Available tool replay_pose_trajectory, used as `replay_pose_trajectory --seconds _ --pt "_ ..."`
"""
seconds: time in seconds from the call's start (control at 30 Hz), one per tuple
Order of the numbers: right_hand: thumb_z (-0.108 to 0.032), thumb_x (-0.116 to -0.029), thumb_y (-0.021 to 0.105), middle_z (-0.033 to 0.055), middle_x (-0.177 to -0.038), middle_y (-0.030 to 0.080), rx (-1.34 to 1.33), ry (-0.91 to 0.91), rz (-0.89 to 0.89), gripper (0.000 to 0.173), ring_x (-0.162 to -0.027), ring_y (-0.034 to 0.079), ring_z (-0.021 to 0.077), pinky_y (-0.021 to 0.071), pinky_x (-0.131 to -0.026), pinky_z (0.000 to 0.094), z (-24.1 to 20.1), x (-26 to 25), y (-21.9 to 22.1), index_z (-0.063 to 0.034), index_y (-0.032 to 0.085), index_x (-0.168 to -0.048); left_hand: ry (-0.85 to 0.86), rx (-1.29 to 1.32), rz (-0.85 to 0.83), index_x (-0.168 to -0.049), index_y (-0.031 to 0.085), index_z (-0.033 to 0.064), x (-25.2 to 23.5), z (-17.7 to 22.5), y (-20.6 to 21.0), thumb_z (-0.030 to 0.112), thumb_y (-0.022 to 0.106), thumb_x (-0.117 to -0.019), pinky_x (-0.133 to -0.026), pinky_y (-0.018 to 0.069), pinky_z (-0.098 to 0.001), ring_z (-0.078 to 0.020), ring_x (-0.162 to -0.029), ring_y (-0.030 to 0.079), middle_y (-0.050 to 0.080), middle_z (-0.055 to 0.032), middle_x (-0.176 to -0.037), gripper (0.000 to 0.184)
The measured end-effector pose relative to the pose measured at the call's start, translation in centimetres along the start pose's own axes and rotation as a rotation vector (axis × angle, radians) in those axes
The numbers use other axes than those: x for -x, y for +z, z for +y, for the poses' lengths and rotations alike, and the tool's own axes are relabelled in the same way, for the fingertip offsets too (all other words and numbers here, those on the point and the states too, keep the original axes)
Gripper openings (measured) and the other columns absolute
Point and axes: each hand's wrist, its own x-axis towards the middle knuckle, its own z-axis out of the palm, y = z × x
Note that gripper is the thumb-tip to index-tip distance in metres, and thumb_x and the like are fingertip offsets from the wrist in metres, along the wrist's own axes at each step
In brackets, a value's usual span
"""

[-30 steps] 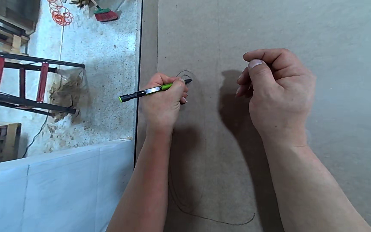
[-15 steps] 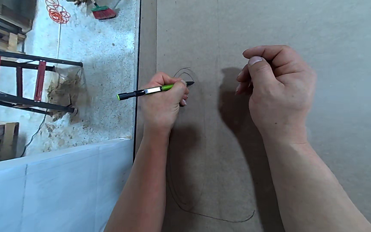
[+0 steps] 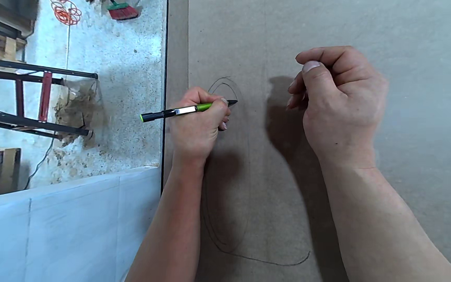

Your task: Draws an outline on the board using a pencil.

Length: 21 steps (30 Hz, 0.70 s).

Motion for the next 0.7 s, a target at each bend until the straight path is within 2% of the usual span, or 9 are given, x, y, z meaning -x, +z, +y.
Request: replay_pose_trajectory --seconds 0.7 --pt "-0.011 -0.1051 0.051 -0.0042 -0.077 0.07 0.02 -0.009 -0.009 0.019 -0.061 0.068 0.007 0.0587 -0.051 0.0229 0.0 0.0 0.0 -0.0089 0.069 -0.109 0.0 -0.003 -0.044 -0.083 0.063 0.0051 1.9 0.3 -0.4 -0.001 0.068 -0.0913 -0.048 0.0567 -0.0251 -0.0142 -0.055 0.068 0.072 -0.0073 -0.071 0.012"
